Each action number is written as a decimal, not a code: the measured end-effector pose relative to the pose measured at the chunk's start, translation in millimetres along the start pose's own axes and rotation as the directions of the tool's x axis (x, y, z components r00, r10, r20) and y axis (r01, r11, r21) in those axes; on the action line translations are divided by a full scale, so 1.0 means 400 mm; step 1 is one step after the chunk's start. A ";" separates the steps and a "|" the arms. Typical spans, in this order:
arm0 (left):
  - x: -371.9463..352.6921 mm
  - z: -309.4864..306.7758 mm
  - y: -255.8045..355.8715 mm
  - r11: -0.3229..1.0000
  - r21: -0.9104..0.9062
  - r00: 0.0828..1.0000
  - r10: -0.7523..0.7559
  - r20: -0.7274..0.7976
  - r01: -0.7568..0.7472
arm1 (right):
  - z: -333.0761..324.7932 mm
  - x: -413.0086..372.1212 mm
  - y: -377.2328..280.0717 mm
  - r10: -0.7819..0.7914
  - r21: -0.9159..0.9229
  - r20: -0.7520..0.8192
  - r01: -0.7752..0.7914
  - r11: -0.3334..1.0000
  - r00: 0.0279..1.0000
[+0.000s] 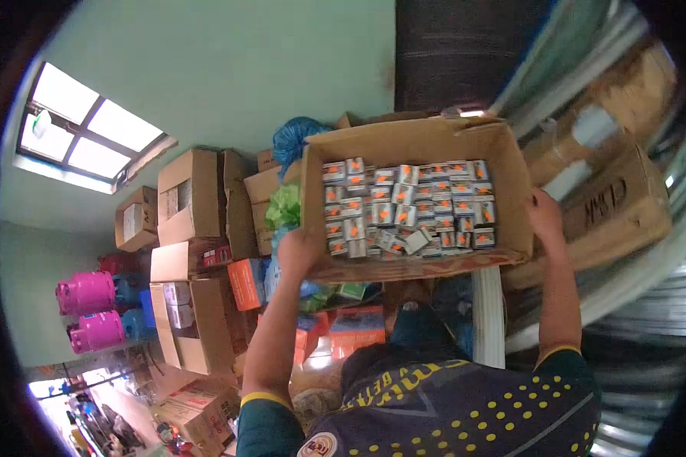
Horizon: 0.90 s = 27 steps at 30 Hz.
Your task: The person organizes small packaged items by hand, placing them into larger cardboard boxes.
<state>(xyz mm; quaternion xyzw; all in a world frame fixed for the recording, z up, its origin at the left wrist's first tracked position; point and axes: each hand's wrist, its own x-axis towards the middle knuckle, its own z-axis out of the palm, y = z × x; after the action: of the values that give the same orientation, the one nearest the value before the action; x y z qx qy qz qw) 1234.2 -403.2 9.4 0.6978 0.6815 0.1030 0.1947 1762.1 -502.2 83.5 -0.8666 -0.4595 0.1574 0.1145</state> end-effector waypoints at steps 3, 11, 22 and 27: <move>0.194 0.203 0.025 1.000 -0.013 0.995 -0.009 0.100 0.010 | 0.038 0.204 0.078 0.054 -0.079 -0.023 -0.056 0.995 0.998; 0.613 0.620 0.218 0.950 -0.220 0.967 -0.184 0.177 0.221 | 0.162 0.718 0.260 0.023 -0.306 -0.041 -0.034 0.951 0.999; 0.739 0.418 0.278 0.987 -0.096 0.983 -0.117 0.141 0.131 | 0.183 0.975 0.096 0.044 -0.260 0.071 -0.024 0.965 0.997; 0.820 0.504 0.168 0.995 -0.029 0.996 -0.093 -0.003 0.093 | 0.395 1.100 0.138 -0.027 -0.179 0.056 0.037 0.983 0.998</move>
<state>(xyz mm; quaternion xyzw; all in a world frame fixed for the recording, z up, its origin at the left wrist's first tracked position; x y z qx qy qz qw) 1394.2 -104.2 -184.7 0.6622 0.7121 0.1053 0.2080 1976.7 -157.8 -155.2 -0.8613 -0.4887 0.1363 0.0262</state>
